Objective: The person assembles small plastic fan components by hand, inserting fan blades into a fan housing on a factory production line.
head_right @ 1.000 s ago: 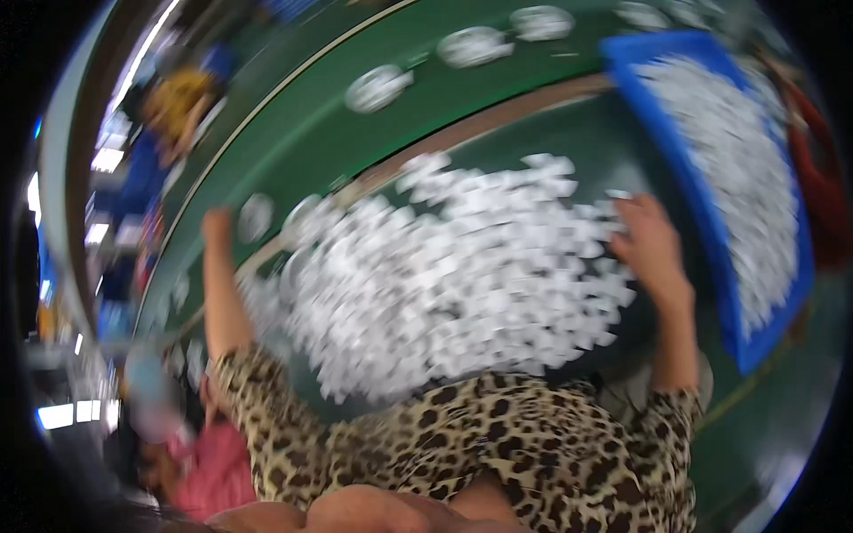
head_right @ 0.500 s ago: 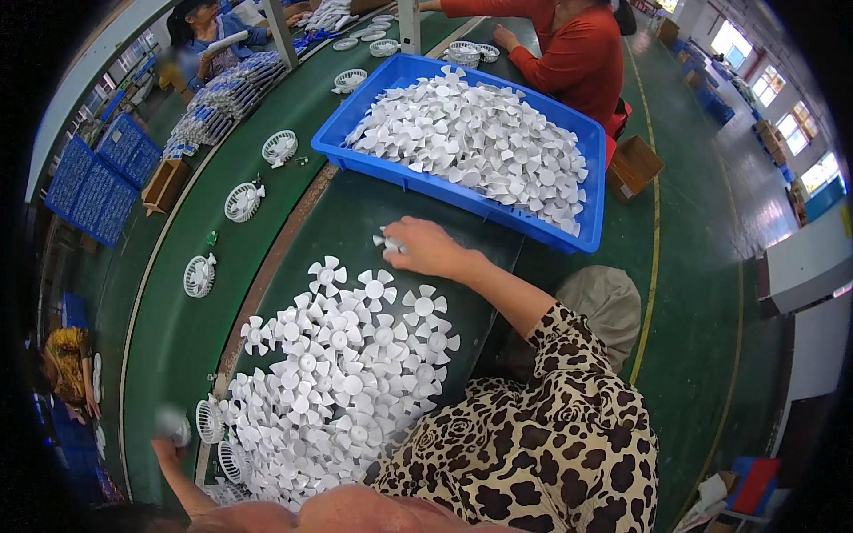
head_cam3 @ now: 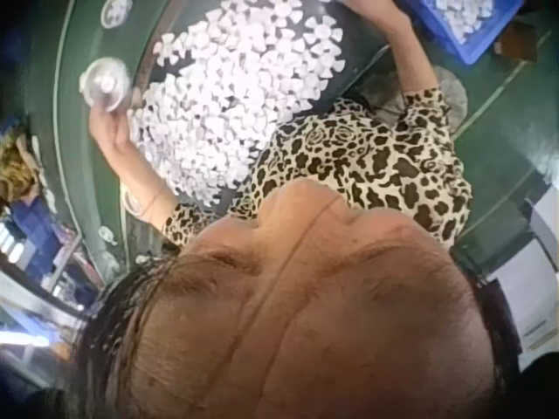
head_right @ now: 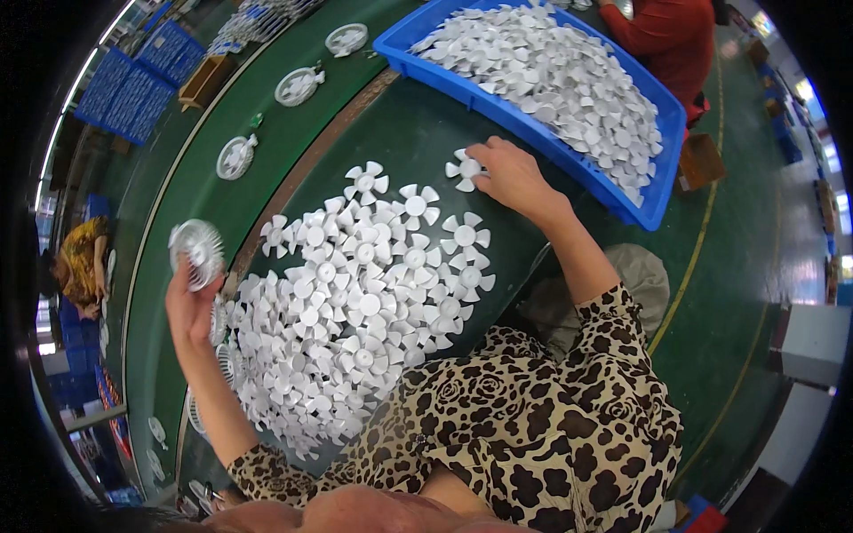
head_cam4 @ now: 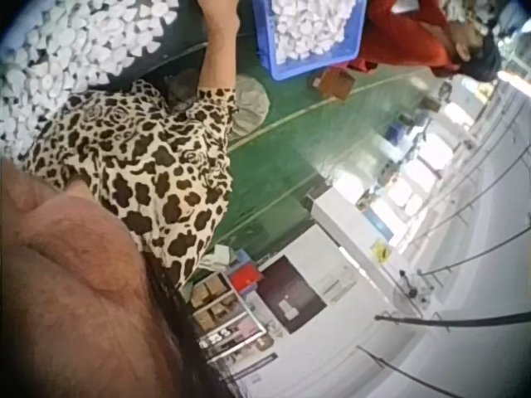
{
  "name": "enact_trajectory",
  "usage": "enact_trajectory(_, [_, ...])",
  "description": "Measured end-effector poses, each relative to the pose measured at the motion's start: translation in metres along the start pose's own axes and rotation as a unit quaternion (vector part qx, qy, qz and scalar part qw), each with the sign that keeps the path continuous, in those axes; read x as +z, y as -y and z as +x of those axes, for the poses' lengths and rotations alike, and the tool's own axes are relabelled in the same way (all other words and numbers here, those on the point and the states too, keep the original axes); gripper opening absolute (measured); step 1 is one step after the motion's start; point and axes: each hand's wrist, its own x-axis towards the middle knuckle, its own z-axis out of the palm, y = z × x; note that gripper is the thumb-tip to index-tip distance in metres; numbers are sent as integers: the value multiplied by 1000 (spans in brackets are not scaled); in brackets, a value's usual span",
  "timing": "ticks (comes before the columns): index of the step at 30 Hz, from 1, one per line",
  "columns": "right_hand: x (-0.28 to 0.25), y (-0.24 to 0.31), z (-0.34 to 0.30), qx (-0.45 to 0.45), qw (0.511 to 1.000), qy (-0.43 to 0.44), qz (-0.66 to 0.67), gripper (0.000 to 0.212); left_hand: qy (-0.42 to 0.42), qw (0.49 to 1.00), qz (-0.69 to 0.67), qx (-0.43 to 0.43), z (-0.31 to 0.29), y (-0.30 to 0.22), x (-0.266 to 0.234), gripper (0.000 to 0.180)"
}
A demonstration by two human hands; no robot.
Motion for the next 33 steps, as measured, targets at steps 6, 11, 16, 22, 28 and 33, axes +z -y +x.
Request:
enact_trajectory(6, [12,9,7,17,989,57,-136,29,144,989,-32,-11,-27,40,93,27])
enact_trajectory(11, [-1,82,-1,-86,987,-59,124,32,117,992,13,-45,-42,73,120,27])
enact_trajectory(16, [11,154,-9,-280,955,-45,87,29,111,992,-38,-54,-54,73,140,36])
enact_trajectory(22, [32,169,-8,-302,948,-34,91,23,122,992,-11,-12,-73,78,145,27])
enact_trajectory(28, [30,174,-7,-317,923,-154,158,36,115,990,32,70,-79,77,125,33])
enact_trajectory(33, [35,159,-4,-60,887,218,401,36,138,954,227,139,-84,74,118,33])
